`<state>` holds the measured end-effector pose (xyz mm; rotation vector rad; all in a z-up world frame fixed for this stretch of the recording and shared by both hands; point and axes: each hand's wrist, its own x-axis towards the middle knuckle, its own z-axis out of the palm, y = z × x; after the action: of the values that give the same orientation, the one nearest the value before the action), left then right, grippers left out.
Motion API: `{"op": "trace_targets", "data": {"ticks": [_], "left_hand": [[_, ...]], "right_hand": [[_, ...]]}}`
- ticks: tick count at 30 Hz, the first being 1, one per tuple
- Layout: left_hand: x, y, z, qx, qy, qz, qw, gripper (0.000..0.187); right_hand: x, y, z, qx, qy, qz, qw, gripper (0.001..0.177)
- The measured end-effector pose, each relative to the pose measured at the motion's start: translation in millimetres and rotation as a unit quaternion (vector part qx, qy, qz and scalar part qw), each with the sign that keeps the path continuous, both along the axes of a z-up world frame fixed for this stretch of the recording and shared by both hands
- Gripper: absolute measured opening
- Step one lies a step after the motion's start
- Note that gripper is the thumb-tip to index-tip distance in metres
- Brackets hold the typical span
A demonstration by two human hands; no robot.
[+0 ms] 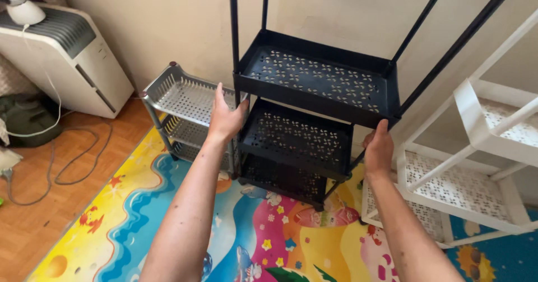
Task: The person assembles a white three-tier plastic shelving unit by inserting trays into the frame and securing them with clips. They then adjust the positions of a black three-tier unit and a grey two-tier unit, aligning all three side by side on a colorful play mat.
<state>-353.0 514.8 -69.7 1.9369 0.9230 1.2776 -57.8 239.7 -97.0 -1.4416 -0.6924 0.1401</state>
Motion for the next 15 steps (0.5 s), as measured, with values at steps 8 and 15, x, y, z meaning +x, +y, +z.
{"op": "trace_targets", "data": {"ticks": [8,15], "left_hand": [[34.0,-18.9,4.6,-0.117,-0.005,-0.081,0.99,0.064],[56.9,-70.4,12.6,-0.154,0.033,-0.097,0.983,0.053]], "right_hand": [[28.8,0.3,14.0,-0.013,-0.011,-0.024,1.0,0.066],[108.4,-15.1,2.8,0.055,0.074,0.0,0.996,0.062]]}}
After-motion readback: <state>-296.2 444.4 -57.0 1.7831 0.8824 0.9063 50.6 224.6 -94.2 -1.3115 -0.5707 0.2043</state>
